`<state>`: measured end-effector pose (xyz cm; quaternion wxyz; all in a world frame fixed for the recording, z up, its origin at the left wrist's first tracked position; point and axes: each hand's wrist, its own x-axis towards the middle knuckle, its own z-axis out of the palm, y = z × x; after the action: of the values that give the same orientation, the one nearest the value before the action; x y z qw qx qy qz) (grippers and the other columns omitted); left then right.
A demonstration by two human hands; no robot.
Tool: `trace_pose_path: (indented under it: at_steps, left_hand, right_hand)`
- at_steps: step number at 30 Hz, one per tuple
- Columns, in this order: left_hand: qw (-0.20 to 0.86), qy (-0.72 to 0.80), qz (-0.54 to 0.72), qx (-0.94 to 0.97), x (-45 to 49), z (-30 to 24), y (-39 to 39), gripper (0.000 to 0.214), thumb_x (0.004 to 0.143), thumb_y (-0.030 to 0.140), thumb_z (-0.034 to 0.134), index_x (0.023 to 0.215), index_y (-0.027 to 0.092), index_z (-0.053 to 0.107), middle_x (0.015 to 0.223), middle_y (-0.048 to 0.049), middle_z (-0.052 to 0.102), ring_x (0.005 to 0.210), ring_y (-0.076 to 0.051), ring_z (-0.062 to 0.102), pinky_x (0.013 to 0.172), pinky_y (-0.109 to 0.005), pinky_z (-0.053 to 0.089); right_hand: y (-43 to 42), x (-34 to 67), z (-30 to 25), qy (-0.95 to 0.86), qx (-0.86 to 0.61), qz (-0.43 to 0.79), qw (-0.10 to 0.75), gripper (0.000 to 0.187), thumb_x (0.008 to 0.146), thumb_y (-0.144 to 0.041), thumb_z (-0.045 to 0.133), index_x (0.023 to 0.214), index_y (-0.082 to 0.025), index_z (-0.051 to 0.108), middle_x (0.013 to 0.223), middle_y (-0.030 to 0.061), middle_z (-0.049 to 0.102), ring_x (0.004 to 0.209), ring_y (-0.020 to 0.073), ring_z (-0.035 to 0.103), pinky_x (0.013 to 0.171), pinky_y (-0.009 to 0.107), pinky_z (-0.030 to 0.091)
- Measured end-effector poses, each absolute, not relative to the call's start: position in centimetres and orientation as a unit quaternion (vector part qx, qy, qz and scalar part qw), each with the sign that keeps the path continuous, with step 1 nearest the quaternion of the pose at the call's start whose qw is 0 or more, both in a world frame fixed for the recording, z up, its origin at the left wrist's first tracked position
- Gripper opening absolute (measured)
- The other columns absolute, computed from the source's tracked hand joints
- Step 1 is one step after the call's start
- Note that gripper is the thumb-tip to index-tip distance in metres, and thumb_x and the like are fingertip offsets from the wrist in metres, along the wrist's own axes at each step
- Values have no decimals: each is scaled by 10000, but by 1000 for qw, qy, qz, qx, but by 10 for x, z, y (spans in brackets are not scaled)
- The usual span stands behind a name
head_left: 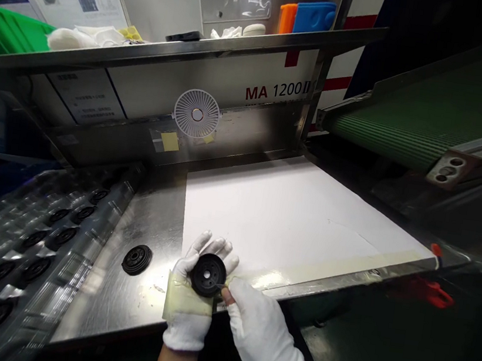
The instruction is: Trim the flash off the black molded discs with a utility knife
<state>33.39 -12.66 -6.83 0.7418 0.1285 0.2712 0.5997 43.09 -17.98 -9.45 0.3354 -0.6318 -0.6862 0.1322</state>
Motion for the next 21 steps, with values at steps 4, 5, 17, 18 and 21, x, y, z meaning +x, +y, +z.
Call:
trace_pose_path:
  at_steps: [4,5,17,18,21]
  left_hand:
    - [750,254,596,128,331,-68,-128,292,731,203,523,1014,159,584,758,-47,577,742,-198,568,684,-361,484]
    - [744,256,604,124,333,-68,-127,256,737,206,535,985,166,589,710,-22,553,690,-167,552,660,-328,479]
    - [735,282,604,127,334,-68,-131,315,750,230,531,1052,152,574,885,-92,611,900,-248,575,792,-434,469]
    - [743,279,596,121,333,-68,-131,310,746,233,536,1045,160,575,855,-80,609,857,-236,582,758,-413,480]
    - [731,282,612,105,336,-69,-130,253,740,250,566,984,187,587,713,-18,568,680,-162,563,643,-315,481]
  right_hand:
    - [-179,437,-98,-673,-642,145,338,189,883,-232,347,743,-223,474,629,-19,531,553,155,475,531,282,237]
    - [-179,437,-99,-671,-642,150,340,183,883,-227,347,757,-225,480,640,-18,540,566,156,486,535,280,244]
    - [-183,429,-100,-697,-626,117,331,245,896,-256,324,707,-220,475,601,-15,534,528,157,487,506,286,225]
    - [-182,431,-100,-694,-628,124,329,236,895,-251,325,720,-219,479,617,-11,544,544,160,496,513,285,233]
    - [-181,434,-101,-682,-639,139,329,216,892,-244,334,745,-217,490,649,-4,564,575,165,512,530,284,252]
